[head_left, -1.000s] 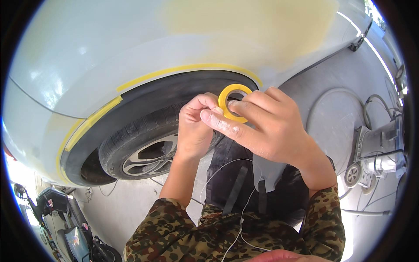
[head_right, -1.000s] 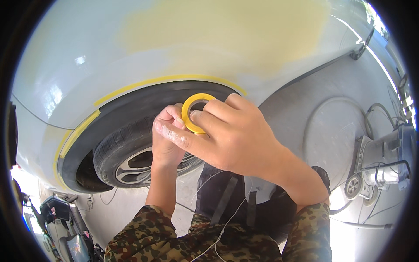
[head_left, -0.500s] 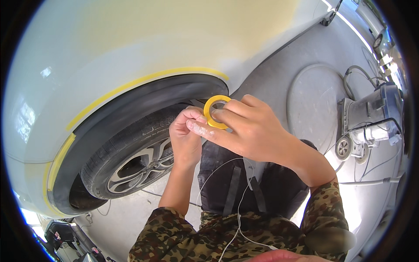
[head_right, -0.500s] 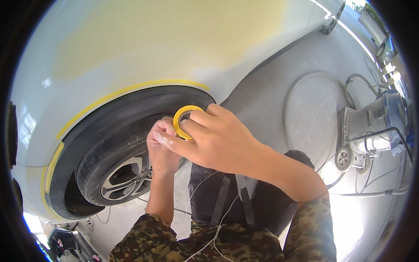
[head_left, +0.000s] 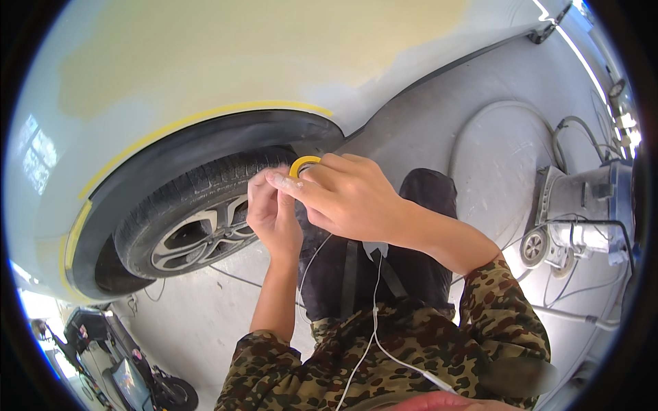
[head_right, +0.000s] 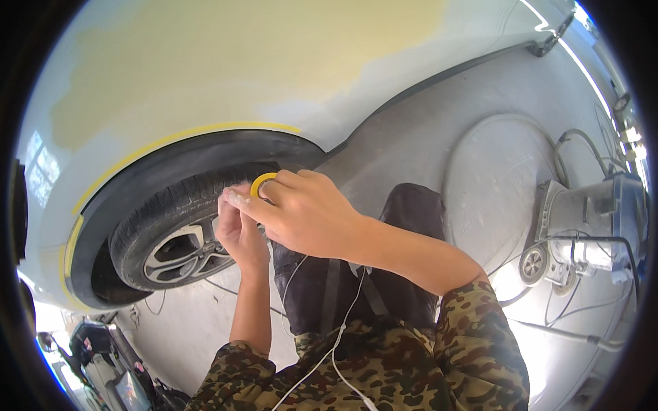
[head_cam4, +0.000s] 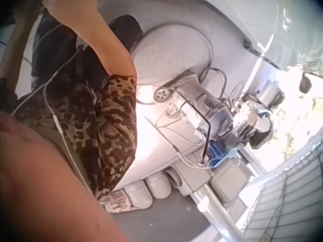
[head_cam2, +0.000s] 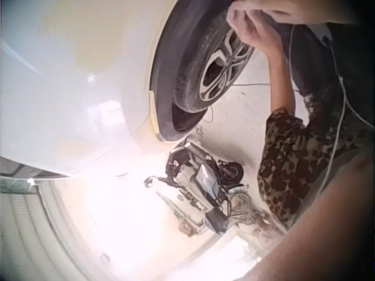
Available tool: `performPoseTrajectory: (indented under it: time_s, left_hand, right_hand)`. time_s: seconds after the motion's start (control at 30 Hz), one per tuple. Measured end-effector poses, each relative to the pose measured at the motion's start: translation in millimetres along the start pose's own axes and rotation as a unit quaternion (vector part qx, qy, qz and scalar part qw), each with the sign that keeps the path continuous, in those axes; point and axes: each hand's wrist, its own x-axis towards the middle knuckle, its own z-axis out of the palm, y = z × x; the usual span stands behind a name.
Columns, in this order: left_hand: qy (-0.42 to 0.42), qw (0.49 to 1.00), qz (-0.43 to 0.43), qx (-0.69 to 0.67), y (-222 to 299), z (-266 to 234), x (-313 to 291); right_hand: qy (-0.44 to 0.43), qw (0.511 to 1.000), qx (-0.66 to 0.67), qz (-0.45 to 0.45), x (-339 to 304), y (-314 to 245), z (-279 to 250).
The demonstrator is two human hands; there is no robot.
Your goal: The person applies yellow masking tape along the lower edge of a white car's rear bumper and wheel arch. They press the tape firmly to ensure adhesion, then remove a short piece and reapply it to adjust the placement.
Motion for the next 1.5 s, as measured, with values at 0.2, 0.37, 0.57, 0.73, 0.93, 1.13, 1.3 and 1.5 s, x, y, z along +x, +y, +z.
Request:
performPoseTrajectory:
  time_s: [0.2, 0.37, 0.57, 0.73, 0.93, 1.13, 1.3, 1.5]
  left_hand:
    - [0.115, 0.980, 0.097, 0.127, 21, 1, -14]
    - [0.178, 0.982, 0.061, 0.014, 50, -2, 0]
    - [0.268, 0.946, 0.153, 0.096, 84, -48, 43]
    - [0.316, 0.863, 0.307, 0.248, 116, -91, 85]
    - [0.439, 0.689, 0.419, 0.397, 137, -147, 135]
    - [0.437, 0.732, 0.415, 0.317, 125, -146, 157]
    - [0.454, 0.718, 0.421, 0.317, 119, -137, 166]
    - [0.461, 0.720, 0.417, 0.308, 116, -134, 169]
  right_hand:
    - [0.046, 0.996, 0.055, -0.052, 10, -4, -2]
    - [0.060, 0.984, 0.105, -0.133, 41, -11, -9]
    - [0.055, 0.965, 0.097, -0.236, 96, -5, -15]
    - [0.014, 0.954, 0.136, -0.267, 143, -15, -23]
    - [0.030, 0.961, -0.012, -0.276, 187, -38, -34]
    - [0.051, 0.953, -0.130, -0.267, 203, -50, -23]
    - [0.033, 0.960, -0.139, -0.242, 206, -43, -28]
    - [0.014, 0.964, -0.150, -0.219, 206, -47, -32]
